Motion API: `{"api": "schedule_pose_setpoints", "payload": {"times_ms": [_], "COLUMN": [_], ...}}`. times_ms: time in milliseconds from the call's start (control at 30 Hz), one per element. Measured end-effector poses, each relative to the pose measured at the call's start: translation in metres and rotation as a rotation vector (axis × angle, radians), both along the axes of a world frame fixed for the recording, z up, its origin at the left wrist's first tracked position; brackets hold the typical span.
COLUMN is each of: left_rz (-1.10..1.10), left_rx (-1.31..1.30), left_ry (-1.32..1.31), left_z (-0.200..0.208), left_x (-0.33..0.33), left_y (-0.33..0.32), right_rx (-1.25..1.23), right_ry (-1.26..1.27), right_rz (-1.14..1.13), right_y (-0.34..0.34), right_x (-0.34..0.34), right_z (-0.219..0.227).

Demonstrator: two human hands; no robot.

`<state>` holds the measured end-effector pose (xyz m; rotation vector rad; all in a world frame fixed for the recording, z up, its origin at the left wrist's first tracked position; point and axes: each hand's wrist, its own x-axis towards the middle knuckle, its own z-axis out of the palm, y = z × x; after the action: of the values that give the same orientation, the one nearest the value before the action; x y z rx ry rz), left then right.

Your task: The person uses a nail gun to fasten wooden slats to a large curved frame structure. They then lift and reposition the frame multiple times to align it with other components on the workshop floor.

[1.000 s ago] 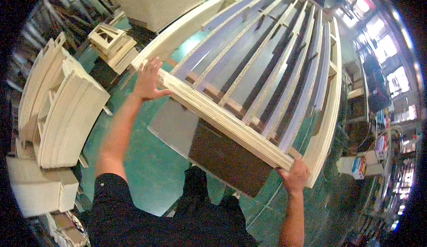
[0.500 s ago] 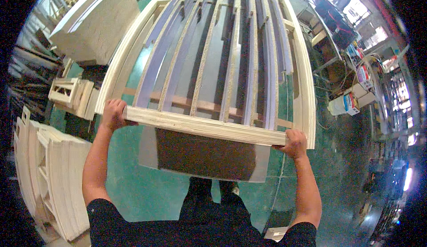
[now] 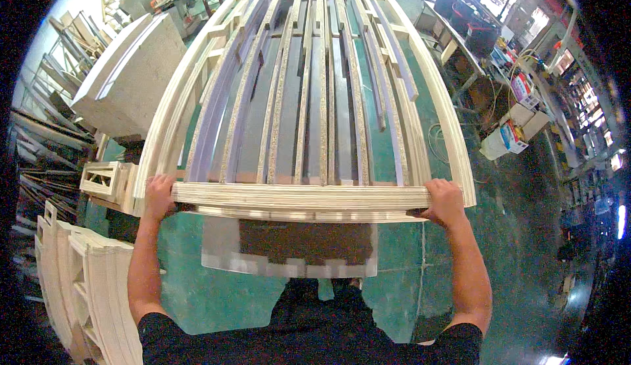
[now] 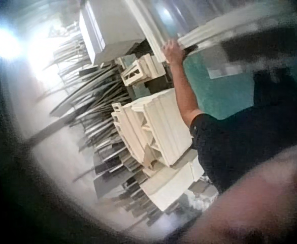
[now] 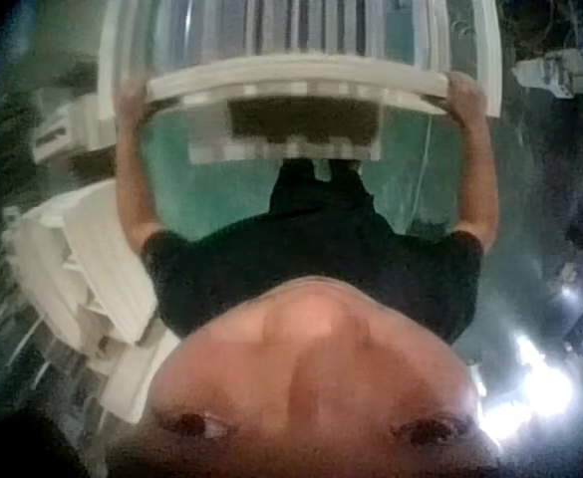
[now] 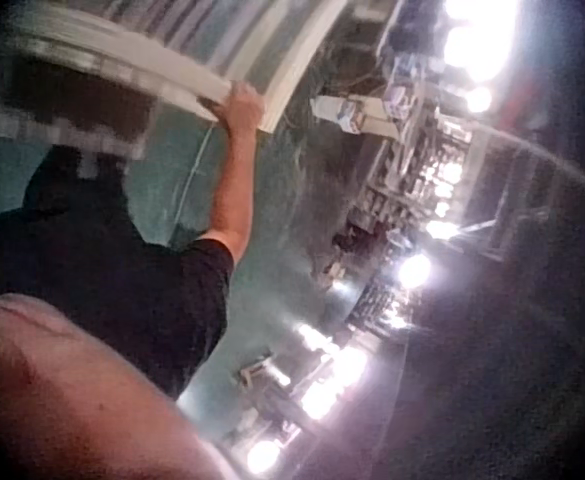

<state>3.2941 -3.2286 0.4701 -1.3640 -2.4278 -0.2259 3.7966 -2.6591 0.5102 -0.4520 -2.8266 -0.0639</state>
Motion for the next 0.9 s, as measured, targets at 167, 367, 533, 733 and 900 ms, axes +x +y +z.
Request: {"api": "schedule_pose_setpoints", "payload": {"times_ms": [167, 367, 533, 733, 900], "left_rz": [0.001, 0.036, 0.038, 0.062, 0.067], "left_rx": [0.03, -0.005, -0.056, -0.113, -0.128], "left_ry": [-0.032, -0.003, -0.049, -0.062, -0.066], "left_z": [0.046, 0.023, 0.034, 0.008, -0.017], "left_x": [0.034, 0.026, 0.023, -0.003, -0.017], "left_y": [0.035, 0.037, 0.041, 0.028, 0.015], "right_rx": [-0.011, -0.011, -0.04, -0.051, -0.058], "right_ry": [-0.047, 0.043, 0.047, 0.031, 0.062], "right_rz": [-0.037, 0.03, 0.032, 0.041, 0.078], "right_y": [0.026, 0.039, 0.028, 0.011, 0.005], "right_x": [0.014, 0.018, 0.013, -0.008, -0.025], "right_z": [0.016, -0.016, -0.037, -0.034, -0.036]}}
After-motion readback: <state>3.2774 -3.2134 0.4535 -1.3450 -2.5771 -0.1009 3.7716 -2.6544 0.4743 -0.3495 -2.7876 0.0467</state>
